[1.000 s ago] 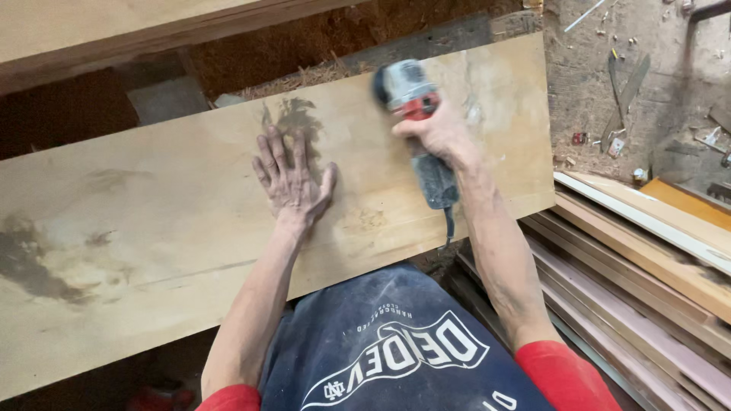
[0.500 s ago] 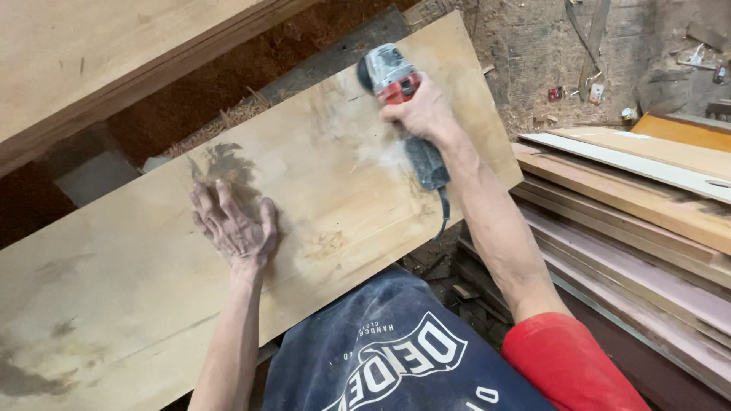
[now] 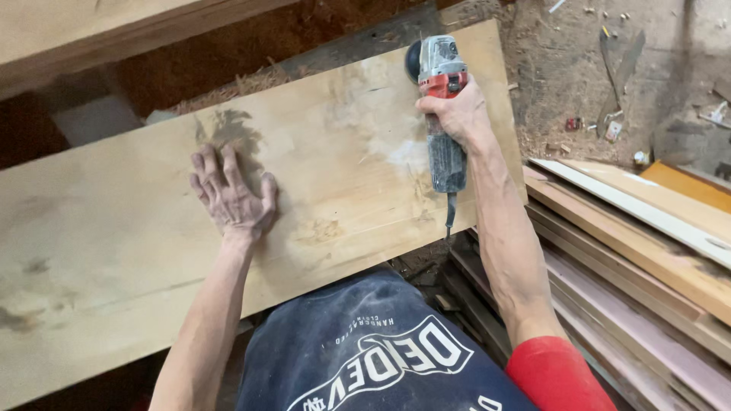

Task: The person uses an orbital sander to sand a large wooden board. They move the sander across the surface, occasionally pausing to adjust the sanding pad, and continue sanding different areas of the board.

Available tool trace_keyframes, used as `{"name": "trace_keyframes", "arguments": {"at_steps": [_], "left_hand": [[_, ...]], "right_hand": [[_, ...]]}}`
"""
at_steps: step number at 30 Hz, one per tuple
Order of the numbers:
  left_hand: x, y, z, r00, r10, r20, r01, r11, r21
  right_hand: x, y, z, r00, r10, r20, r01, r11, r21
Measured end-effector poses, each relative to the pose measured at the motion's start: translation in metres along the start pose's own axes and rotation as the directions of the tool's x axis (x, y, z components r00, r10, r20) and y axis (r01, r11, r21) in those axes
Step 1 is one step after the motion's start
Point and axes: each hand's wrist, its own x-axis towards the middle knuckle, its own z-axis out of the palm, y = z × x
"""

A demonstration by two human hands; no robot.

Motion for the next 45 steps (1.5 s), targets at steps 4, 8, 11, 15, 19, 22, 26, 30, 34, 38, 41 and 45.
{"name": "trace_keyframes", "arguments": {"at_steps": [4, 8, 11, 15, 19, 22, 26, 30, 34, 38, 41, 45], "left_hand": [[0.000, -0.004, 0.002, 1.000, -0.012, -0.025, 0.011, 0.999, -0.040], [0.000, -0.005, 0.001, 0.998, -0.018, -0.053, 0.015, 0.998, -0.068], [-0.001, -0.008, 0.005, 0.997, -0.018, -0.070, 0.012, 0.996, -0.086], [-0.002, -0.021, 0.024, 0.994, -0.025, -0.106, 0.017, 0.997, -0.074], [-0.004, -0.024, 0.031, 0.991, -0.001, -0.137, -0.011, 0.996, -0.087], [-0.004, -0.034, 0.034, 0.985, -0.047, -0.169, 0.034, 0.996, -0.082], [-0.033, -0.064, 0.009, 0.975, -0.149, -0.166, 0.132, 0.985, -0.113], [-0.068, -0.107, -0.027, 0.955, -0.282, -0.095, 0.274, 0.958, -0.088], [-0.073, -0.108, -0.035, 0.937, -0.332, -0.112, 0.326, 0.943, -0.065], [-0.060, -0.106, -0.032, 0.935, -0.336, -0.116, 0.329, 0.941, -0.075], [-0.063, -0.110, -0.030, 0.932, -0.338, -0.130, 0.332, 0.941, -0.061], [-0.062, -0.108, -0.028, 0.928, -0.341, -0.150, 0.332, 0.940, -0.077]], "right_hand": [[-0.019, -0.015, 0.056, 0.989, -0.145, 0.022, 0.146, 0.954, -0.263], [-0.047, -0.025, 0.084, 0.990, -0.061, 0.125, 0.094, 0.955, -0.282], [-0.067, -0.029, 0.083, 0.992, -0.065, 0.111, 0.099, 0.935, -0.341], [-0.095, -0.027, 0.096, 0.994, -0.069, 0.089, 0.092, 0.952, -0.292], [-0.120, -0.039, 0.138, 0.978, -0.118, 0.171, 0.158, 0.959, -0.237], [-0.132, -0.049, 0.181, 0.977, -0.121, 0.177, 0.152, 0.973, -0.176], [-0.148, -0.074, 0.217, 0.962, -0.137, 0.237, 0.187, 0.961, -0.205], [-0.161, -0.094, 0.240, 0.930, -0.148, 0.336, 0.215, 0.962, -0.170], [-0.174, -0.097, 0.255, 0.903, -0.175, 0.392, 0.255, 0.953, -0.163], [-0.176, -0.096, 0.253, 0.929, -0.158, 0.334, 0.262, 0.919, -0.294], [-0.177, -0.094, 0.248, 0.913, -0.190, 0.360, 0.292, 0.922, -0.253], [-0.175, -0.092, 0.255, 0.895, -0.172, 0.411, 0.310, 0.903, -0.297]]}}
